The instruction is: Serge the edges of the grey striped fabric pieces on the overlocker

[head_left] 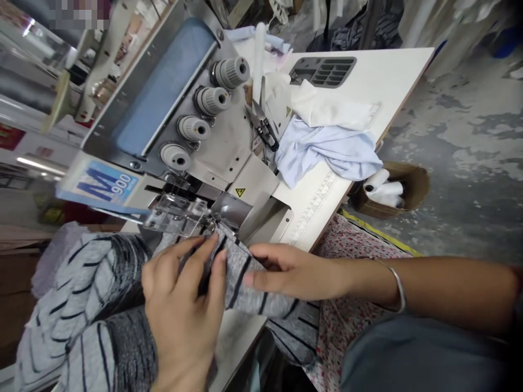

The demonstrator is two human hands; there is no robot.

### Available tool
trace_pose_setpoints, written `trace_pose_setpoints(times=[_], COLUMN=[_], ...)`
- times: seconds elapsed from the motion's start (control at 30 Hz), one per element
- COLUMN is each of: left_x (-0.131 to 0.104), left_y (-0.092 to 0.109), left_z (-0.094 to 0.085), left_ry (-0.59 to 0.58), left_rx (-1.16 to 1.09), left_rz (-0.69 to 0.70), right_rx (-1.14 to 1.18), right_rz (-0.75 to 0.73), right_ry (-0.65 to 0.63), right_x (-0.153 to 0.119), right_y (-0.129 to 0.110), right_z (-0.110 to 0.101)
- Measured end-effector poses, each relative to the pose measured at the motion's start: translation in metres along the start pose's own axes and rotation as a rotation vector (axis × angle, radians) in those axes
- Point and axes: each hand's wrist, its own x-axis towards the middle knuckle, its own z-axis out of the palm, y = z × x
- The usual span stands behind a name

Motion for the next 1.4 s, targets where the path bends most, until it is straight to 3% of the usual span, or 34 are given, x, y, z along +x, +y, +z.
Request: trace_pose_setpoints(times=[0.2,0.27,0.4,0.6,0.7,0.83,0.93,1.0,1.13,1.23,1.3,1.4], left_x=[0.009,0.009,-0.002,-0.026,-0.024,-0.018,-0.022,-0.034,-0.08,-0.118,-0.135,-0.147], left_y=[0.014,0.016,0.017,0.011,0.008,0.002,0.005,0.019,0.069,0.097,0.102,0.097], left_z=[0.004,0.005,0.01,0.006,0.005,0.005,0.001,0.0,0.015,0.032,0.039,0.037], left_ry=[0.066,0.113,0.112,-0.048,-0.065,-0.113,-0.113,-0.057,-0.021,-0.021,-0.018,0.018], left_rx=[-0.05,-0.042,-0.065,-0.118,-0.142,-0.101,-0.092,-0.063,-0.063,-0.064,-0.083,-0.097], left_rz=[-0.065,-0.084,-0.091,-0.079,-0.112,-0.089,-0.078,-0.1,-0.093,-0.036,-0.006,0.021], right_rx=[-0.491,-0.543,-0.374,-0.27,-0.124,-0.109,-0.006,0.054,0.017,0.253,0.408,0.397], right_rz=[-0.054,-0.091,-0.037,0.026,0.007,-0.045,-0.013,0.005,0.085,0.253,0.31,0.224], right_ry=[0.115,0.13,0.07,0.01,-0.047,-0.033,-0.11,-0.161,-0.182,-0.249,-0.274,-0.279], right_x=[-0.012,-0.014,-0.016,-0.018,-0.015,-0.008,-0.005,-0.004,-0.014,-0.034,-0.046,-0.05], right_y=[0.004,0.008,0.011,0.003,0.002,0.001,-0.004,-0.007,-0.008,0.005,0.016,0.027], right_z=[-0.003,-0.001,0.002,-0.004,-0.007,-0.008,-0.009,-0.01,-0.011,-0.007,-0.004,-0.003])
